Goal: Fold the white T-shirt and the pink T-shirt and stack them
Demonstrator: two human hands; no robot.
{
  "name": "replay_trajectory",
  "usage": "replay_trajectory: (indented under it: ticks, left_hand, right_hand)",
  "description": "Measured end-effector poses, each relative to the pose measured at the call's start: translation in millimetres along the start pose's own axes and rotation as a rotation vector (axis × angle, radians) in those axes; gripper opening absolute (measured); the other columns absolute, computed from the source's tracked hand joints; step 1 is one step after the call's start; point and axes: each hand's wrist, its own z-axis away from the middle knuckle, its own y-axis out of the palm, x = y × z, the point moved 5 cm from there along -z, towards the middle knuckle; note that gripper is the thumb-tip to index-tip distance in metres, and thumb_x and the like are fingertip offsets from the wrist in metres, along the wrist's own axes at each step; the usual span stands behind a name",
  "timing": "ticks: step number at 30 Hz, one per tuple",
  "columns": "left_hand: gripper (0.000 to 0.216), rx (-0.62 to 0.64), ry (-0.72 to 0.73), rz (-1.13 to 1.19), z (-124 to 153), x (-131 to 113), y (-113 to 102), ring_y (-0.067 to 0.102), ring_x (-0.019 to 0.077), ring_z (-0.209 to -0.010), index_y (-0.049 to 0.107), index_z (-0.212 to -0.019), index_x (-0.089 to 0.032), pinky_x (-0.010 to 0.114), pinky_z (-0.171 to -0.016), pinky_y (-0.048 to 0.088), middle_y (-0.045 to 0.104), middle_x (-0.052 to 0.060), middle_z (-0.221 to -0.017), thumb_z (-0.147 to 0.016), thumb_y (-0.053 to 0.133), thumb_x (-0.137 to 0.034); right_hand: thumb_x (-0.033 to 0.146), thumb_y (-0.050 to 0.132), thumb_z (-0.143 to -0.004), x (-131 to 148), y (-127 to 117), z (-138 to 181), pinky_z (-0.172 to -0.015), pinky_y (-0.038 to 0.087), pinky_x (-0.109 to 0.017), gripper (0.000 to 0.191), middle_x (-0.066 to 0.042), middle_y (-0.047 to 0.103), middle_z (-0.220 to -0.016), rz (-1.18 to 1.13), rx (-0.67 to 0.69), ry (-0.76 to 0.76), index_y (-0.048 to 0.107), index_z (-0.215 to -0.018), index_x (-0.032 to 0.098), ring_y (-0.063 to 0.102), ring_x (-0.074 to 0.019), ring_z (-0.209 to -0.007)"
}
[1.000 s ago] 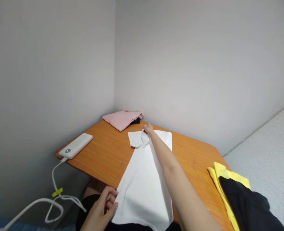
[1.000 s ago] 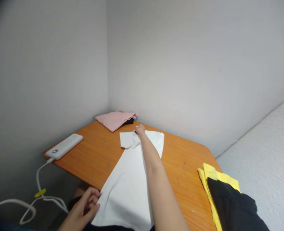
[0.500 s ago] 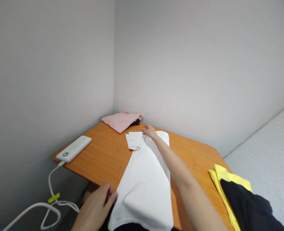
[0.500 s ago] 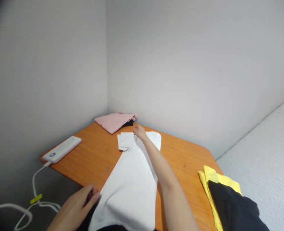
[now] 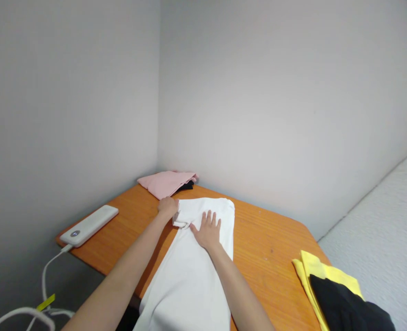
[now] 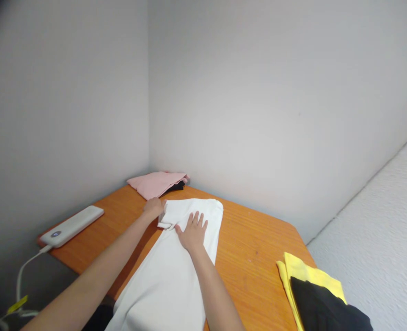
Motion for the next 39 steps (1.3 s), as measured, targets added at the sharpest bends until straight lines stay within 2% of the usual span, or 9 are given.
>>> replay_trajectory:
  ticks: [5, 11, 18, 23, 27, 32, 34, 36, 39]
  left_hand:
    - [0.037, 0.024, 0.060, -0.019, -11.6, -12.6, 10.4, 0.063, 0.0219, -0.106, 0.062, -0.114, -0.012, 0.043, -0.093, 0.052, 0.064, 0.011, -0.115, -0.094, 0.057, -0.043]
    - [0.039, -0.005, 0.179, 0.077, -23.6, -52.4, -8.6, 0.063, 0.0222, -0.106, 0.059, -0.120, -0.013, 0.045, -0.095, 0.050, 0.064, 0.011, -0.116, -0.096, 0.052, -0.043]
    - [0.052, 0.219, 0.661, 0.262, 19.3, -125.4, 0.6, 0.070, 0.0176, -0.088, 0.059, -0.115, -0.012, 0.029, -0.081, 0.053, 0.072, 0.011, -0.101, -0.101, 0.029, -0.052]
    - [0.055, 0.301, 0.905, 0.195, 83.7, -87.4, 41.1, 0.042, 0.0265, -0.139, 0.053, -0.137, -0.017, 0.040, -0.115, 0.032, 0.046, 0.013, -0.149, -0.096, 0.042, -0.051]
    - [0.058, 0.251, 0.932, 0.122, 109.1, -65.8, 64.7, 0.016, 0.0256, -0.150, 0.041, -0.148, -0.024, 0.050, -0.122, 0.010, 0.024, 0.009, -0.160, -0.097, 0.038, -0.052]
    - [0.062, 0.108, 0.805, 0.190, 127.3, -49.8, 40.2, 0.012, 0.0297, -0.151, 0.038, -0.148, -0.015, 0.055, -0.121, 0.005, 0.020, 0.015, -0.161, -0.096, 0.044, -0.046]
    - [0.056, -0.035, 0.683, 0.381, 154.4, -22.9, 12.8, 0.032, 0.0282, -0.144, 0.046, -0.141, -0.013, 0.049, -0.118, 0.023, 0.039, 0.017, -0.152, -0.096, 0.043, -0.046]
    - [0.045, -0.104, 0.504, 0.606, 193.4, 19.3, -7.3, 0.059, 0.0229, -0.116, 0.062, -0.118, -0.016, 0.036, -0.101, 0.045, 0.065, 0.012, -0.123, -0.097, 0.040, -0.050]
    - [0.057, 0.126, 0.200, 0.690, 250.8, 88.3, 1.4, 0.063, 0.0178, -0.063, 0.063, -0.067, -0.018, 0.026, -0.065, 0.050, 0.067, 0.005, -0.065, -0.093, 0.040, -0.062]
  right_hand:
    - [0.082, 0.031, -0.083, -6.7, -0.9, -3.6, -0.114, -0.007, -0.061, 0.103, -0.017, 0.005, -0.162, 0.031, 0.019, -0.011, 0.019, -0.156, 0.011, -0.003, -0.0405, -0.149]
    - [0.080, 0.031, -0.084, -7.2, -9.9, -0.1, -0.114, -0.008, -0.061, 0.099, -0.016, 0.004, -0.163, 0.003, 0.021, -0.005, 0.018, -0.156, 0.013, -0.005, -0.0387, -0.149]
    - [0.060, 0.036, -0.095, 5.2, -36.8, 46.6, -0.119, 0.009, -0.050, 0.078, -0.024, 0.029, -0.155, -0.027, 0.069, -0.098, 0.042, -0.145, 0.001, 0.013, -0.0358, -0.149]
    - [0.066, 0.042, -0.090, 2.4, -42.1, 135.8, -0.120, 0.016, -0.053, 0.086, -0.022, 0.017, -0.159, -0.112, 0.199, -0.233, 0.034, -0.150, 0.006, 0.009, -0.0377, -0.149]
    - [0.065, 0.046, -0.090, -3.1, -50.6, 186.0, -0.121, 0.008, -0.054, 0.085, -0.015, 0.005, -0.162, -0.153, 0.253, -0.285, 0.027, -0.154, 0.013, -0.002, -0.0350, -0.149]
    - [0.052, 0.049, -0.094, -23.4, -61.7, 219.7, -0.121, 0.015, -0.052, 0.069, -0.011, 0.015, -0.162, -0.255, 0.219, -0.308, 0.035, -0.152, 0.017, 0.009, -0.0311, -0.150]
    - [0.048, 0.048, -0.095, -43.5, -69.0, 238.6, -0.118, 0.027, -0.047, 0.057, -0.013, 0.033, -0.157, -0.363, 0.148, -0.265, 0.046, -0.144, 0.018, 0.028, -0.0287, -0.145]
    - [0.045, 0.044, -0.097, -70.0, -75.0, 262.4, -0.104, 0.044, -0.039, 0.041, -0.014, 0.060, -0.133, -0.482, 0.091, -0.174, 0.062, -0.122, 0.018, 0.055, -0.0249, -0.123]
    - [0.049, 0.035, -0.100, -106.9, -65.5, 300.3, -0.074, 0.050, -0.029, 0.046, -0.007, 0.068, -0.081, -0.631, 0.219, -0.004, 0.066, -0.083, 0.019, 0.064, -0.0181, -0.077]
